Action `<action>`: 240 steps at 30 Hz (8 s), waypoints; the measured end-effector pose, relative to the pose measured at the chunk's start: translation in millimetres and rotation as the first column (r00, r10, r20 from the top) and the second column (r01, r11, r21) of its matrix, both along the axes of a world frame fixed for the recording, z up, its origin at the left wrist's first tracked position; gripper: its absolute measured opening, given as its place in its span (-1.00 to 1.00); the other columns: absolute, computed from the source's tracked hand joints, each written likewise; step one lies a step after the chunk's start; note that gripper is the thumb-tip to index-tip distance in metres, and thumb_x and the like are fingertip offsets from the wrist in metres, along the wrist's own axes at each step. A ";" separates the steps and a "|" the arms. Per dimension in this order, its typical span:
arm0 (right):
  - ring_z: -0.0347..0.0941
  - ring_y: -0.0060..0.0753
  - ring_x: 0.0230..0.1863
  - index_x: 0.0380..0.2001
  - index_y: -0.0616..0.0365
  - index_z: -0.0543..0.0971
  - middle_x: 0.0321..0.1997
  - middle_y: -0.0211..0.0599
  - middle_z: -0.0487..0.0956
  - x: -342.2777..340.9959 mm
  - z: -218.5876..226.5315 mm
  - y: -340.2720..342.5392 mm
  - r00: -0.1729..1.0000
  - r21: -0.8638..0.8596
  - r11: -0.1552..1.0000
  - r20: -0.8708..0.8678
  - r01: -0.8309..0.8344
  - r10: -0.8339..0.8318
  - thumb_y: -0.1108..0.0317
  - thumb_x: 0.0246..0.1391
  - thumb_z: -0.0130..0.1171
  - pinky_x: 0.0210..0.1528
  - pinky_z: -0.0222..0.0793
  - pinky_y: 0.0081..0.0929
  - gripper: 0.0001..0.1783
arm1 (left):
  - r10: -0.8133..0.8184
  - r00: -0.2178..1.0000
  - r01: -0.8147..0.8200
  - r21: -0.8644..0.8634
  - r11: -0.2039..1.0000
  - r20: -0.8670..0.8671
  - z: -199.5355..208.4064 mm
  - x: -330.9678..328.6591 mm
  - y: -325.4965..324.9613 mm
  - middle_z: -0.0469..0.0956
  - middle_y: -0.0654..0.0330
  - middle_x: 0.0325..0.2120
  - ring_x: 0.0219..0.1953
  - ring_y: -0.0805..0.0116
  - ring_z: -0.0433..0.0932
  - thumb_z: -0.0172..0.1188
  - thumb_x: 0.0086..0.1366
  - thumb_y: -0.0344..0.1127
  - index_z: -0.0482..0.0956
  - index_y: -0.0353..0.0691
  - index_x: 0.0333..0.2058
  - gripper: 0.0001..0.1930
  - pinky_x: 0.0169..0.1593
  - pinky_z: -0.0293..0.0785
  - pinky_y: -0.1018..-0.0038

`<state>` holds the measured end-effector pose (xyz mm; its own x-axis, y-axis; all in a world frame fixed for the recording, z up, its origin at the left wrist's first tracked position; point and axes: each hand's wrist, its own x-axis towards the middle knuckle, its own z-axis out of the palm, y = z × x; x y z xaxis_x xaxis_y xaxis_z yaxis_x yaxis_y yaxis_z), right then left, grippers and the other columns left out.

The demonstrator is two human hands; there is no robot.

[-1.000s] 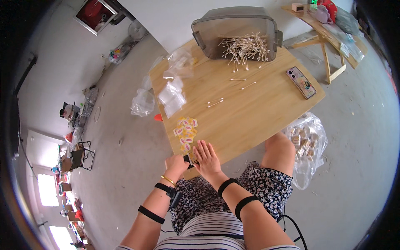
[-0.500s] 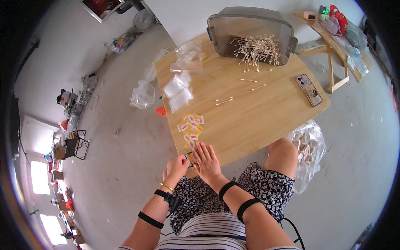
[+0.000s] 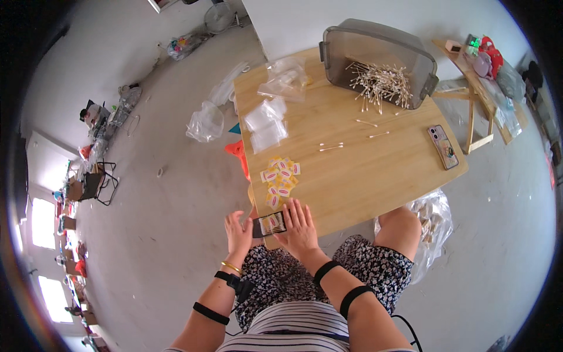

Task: Packaging cotton swabs into small clear plastic bags and sealing them with stickers.

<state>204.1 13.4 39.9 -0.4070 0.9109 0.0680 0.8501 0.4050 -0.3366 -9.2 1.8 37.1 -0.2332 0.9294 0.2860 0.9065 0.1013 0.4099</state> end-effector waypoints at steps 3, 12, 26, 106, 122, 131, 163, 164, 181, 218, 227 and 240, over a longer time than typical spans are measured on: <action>-0.26 -0.12 0.61 0.46 0.28 0.03 0.58 -0.05 -0.05 9.1 -10.5 4.6 0.995 0.023 0.999 0.100 -0.031 0.029 -0.28 0.15 0.05 0.59 -0.40 -0.07 0.06 | 0.315 0.701 -0.155 -0.294 0.943 0.640 -18.1 9.2 1.9 0.57 0.05 -0.13 -0.07 0.20 0.55 0.13 0.42 0.01 0.47 -0.27 -0.01 -0.56 0.01 0.45 0.32; -0.23 -0.03 0.60 0.43 0.40 0.01 0.56 0.06 -0.05 -29.2 -4.4 -2.0 0.984 -0.048 0.992 0.127 -0.118 0.124 -0.33 0.14 0.05 0.57 -0.32 -0.05 0.12 | 0.304 0.514 -0.143 -0.269 0.952 0.802 -37.7 25.5 3.9 0.58 0.22 -0.52 -0.40 0.49 0.51 0.07 0.48 0.02 0.62 -0.41 -0.35 -0.50 -0.29 0.44 0.46; 0.13 0.08 0.39 0.27 0.18 0.33 0.36 -0.02 0.26 49.7 10.5 34.7 0.993 0.068 0.997 -0.111 0.034 -0.026 0.06 0.16 0.19 0.43 0.02 -0.02 -0.31 | 0.169 0.627 -0.182 -0.068 0.981 0.761 -15.0 -2.5 -12.5 0.53 0.14 -0.34 -0.25 0.41 0.48 0.06 0.48 -0.01 0.51 -0.26 -0.17 -0.63 -0.14 0.44 0.43; 0.29 0.00 0.17 0.05 -0.08 0.54 0.10 -0.21 0.44 175.1 6.9 143.7 0.931 -0.032 0.974 -0.287 0.224 -0.224 0.47 0.00 0.17 0.21 0.22 -0.06 -0.53 | -0.617 0.739 0.566 -0.247 0.787 -0.270 3.9 213.9 81.5 -0.04 -0.18 0.44 0.50 -0.05 -0.08 -0.09 0.39 0.25 0.05 -0.47 0.38 -0.10 0.49 -0.14 0.06; 0.42 0.01 0.02 -0.25 0.12 0.60 -0.13 -0.12 0.51 275.0 -3.1 140.7 0.880 -0.070 0.924 -0.287 0.376 -0.380 0.43 -0.07 0.29 0.07 0.39 -0.17 -0.76 | -0.664 0.732 0.609 -0.292 0.738 -0.152 19.5 216.3 135.7 0.25 0.04 0.33 0.39 0.14 0.16 0.06 0.30 0.31 -0.03 -0.37 0.42 0.00 0.48 -0.09 0.13; 0.45 0.00 -0.07 -0.45 0.06 0.62 -0.27 -0.19 0.52 213.0 -5.6 182.9 0.890 -0.035 0.964 -0.378 0.262 -0.256 0.45 0.00 0.20 -0.03 0.41 -0.16 -0.96 | -0.658 0.753 0.655 -0.083 0.751 -0.014 18.2 194.3 122.6 0.41 0.00 0.16 0.22 0.02 0.32 0.31 0.17 0.03 0.27 -0.28 0.26 -0.22 0.32 0.13 0.04; 0.57 -0.12 -0.22 -0.41 0.05 0.63 -0.32 -0.18 0.61 171.7 19.7 208.3 0.864 -0.245 0.945 -0.402 0.218 -0.303 0.23 0.05 0.31 -0.22 0.48 -0.20 -0.86 | -0.641 0.766 0.633 0.116 0.765 0.044 0.0 197.0 115.9 0.54 0.19 0.02 0.08 0.07 0.48 0.38 0.10 -0.34 0.58 -0.16 0.03 -0.53 0.13 0.42 0.16; 0.55 -0.08 -0.15 -0.40 0.04 0.63 -0.27 -0.22 0.61 181.6 20.0 210.0 0.897 -0.225 0.941 -0.309 0.255 -0.317 0.27 0.05 0.30 -0.14 0.46 -0.19 -0.89 | -0.643 0.764 0.635 0.116 0.764 0.047 3.7 198.6 116.1 0.54 0.19 0.02 0.08 0.07 0.48 0.38 0.10 -0.34 0.58 -0.16 0.03 -0.53 0.13 0.42 0.16; 0.42 -0.01 0.09 -0.07 0.14 0.59 -0.03 -0.08 0.51 178.6 -9.7 154.5 0.499 -0.200 0.900 -0.776 0.387 -0.387 0.47 0.21 0.05 0.15 0.36 -0.25 -0.75 | -0.690 0.716 0.697 -0.054 0.715 0.104 -6.2 218.7 141.4 0.16 -0.13 0.36 0.46 -0.10 0.04 0.29 0.17 -0.22 0.16 -0.35 0.32 -0.21 0.49 -0.08 0.00; -0.05 0.01 0.53 0.30 0.21 0.33 0.44 0.06 0.19 210.7 -5.7 121.4 0.808 0.144 0.795 -0.120 0.590 -0.577 0.16 0.29 -0.03 0.55 -0.22 0.01 -0.42 | -0.597 0.775 0.518 -0.332 0.788 -0.206 1.0 235.9 95.1 -0.07 -0.15 0.46 0.51 -0.14 -0.19 0.08 0.32 0.20 -0.06 -0.45 0.41 -0.03 0.48 -0.30 -0.10; -0.07 0.00 0.54 0.30 0.24 0.33 0.45 0.07 0.18 213.4 -1.3 120.6 0.807 0.124 0.799 -0.141 0.589 -0.573 0.15 0.29 -0.03 0.56 -0.24 0.00 -0.41 | -0.498 0.825 0.411 -0.323 0.853 -0.266 11.1 243.9 133.0 -0.12 -0.10 0.47 0.52 -0.13 -0.25 0.00 0.34 0.28 -0.09 -0.39 0.43 -0.02 0.48 -0.35 -0.13; -0.10 -0.02 0.55 0.32 0.22 0.32 0.47 0.04 0.15 214.1 -0.3 122.4 0.804 0.098 0.799 -0.113 0.594 -0.584 0.14 0.30 -0.05 0.57 -0.26 -0.02 -0.40 | -0.528 0.816 0.451 -0.312 0.836 -0.236 -0.7 243.0 139.8 -0.15 -0.17 0.47 0.53 -0.04 -0.27 -0.05 0.34 0.33 -0.13 -0.50 0.41 0.04 0.50 -0.35 -0.02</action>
